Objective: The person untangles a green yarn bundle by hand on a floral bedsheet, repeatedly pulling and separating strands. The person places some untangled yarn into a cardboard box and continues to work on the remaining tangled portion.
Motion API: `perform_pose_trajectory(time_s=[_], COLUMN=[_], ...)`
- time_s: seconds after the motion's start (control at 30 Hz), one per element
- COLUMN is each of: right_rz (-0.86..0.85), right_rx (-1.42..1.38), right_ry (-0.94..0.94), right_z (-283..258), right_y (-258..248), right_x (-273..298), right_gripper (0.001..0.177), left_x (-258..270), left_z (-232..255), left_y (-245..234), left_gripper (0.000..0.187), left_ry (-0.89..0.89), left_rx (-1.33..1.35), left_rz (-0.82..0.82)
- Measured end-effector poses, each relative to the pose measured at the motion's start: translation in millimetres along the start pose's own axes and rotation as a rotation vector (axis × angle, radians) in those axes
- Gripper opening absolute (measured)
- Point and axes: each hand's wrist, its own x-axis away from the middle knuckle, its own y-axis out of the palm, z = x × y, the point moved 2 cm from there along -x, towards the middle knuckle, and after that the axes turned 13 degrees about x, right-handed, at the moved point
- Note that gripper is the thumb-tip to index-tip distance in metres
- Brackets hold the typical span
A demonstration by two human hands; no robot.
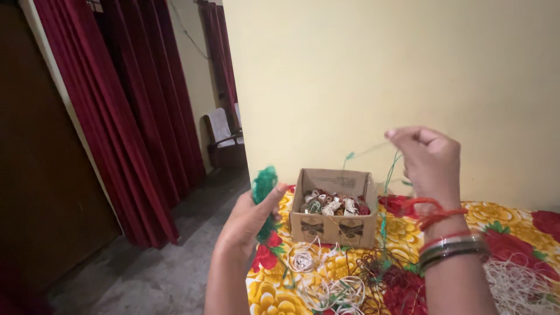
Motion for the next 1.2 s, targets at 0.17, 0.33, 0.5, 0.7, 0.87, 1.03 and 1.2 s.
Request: perform_pose_trajectory(time_s=[0.17, 0.33, 0.5, 0.7, 0.87, 1.03, 1.2], right_rz=[-0.548, -0.913, -1.270, -1.328, -1.505, -1.422, -1.264], right_rx=[0.995, 0.343, -0.088, -0.226, -0.226, -0.053, 0.130], right_ry=[0.076, -0.310, -0.216, -0.093, -0.300, -0.120, -0.229], right_z=[11.3, 20.6, 15.3, 7.3, 1.5, -14.7, -26.9], right_y=[36.4, 103.5, 138.3, 148.3, 147.1, 119.4, 83.6], right_x=[6.7, 27.5, 68.9, 83.7, 94.7, 87.7, 79.5], right_gripper=[0.053, 0.054, 0.046, 0.045, 0.041, 0.037, 0.031], left_x=[-6.7, -3.2, -0.9, 1.7, 7.0, 15.2, 26.6], left_z=[0.9, 7.3, 6.6, 20.4, 34.4, 44.2, 52.2], left_y=[-4.6, 10.9, 15.4, 9.1, -5.4, -39.2, -56.1], left_gripper=[0.034, 0.045, 0.050, 0.039, 0.036, 0.037, 0.046], left_ry=[0.265, 0.198, 0.282, 0.381, 0.578, 0.728, 0.817], left_rx=[0.100, 0.067, 0.073, 0.494, 0.446, 0.399, 0.251], left_rz=[0.029, 0.110, 0.076, 0.086, 0.189, 0.371, 0.568])
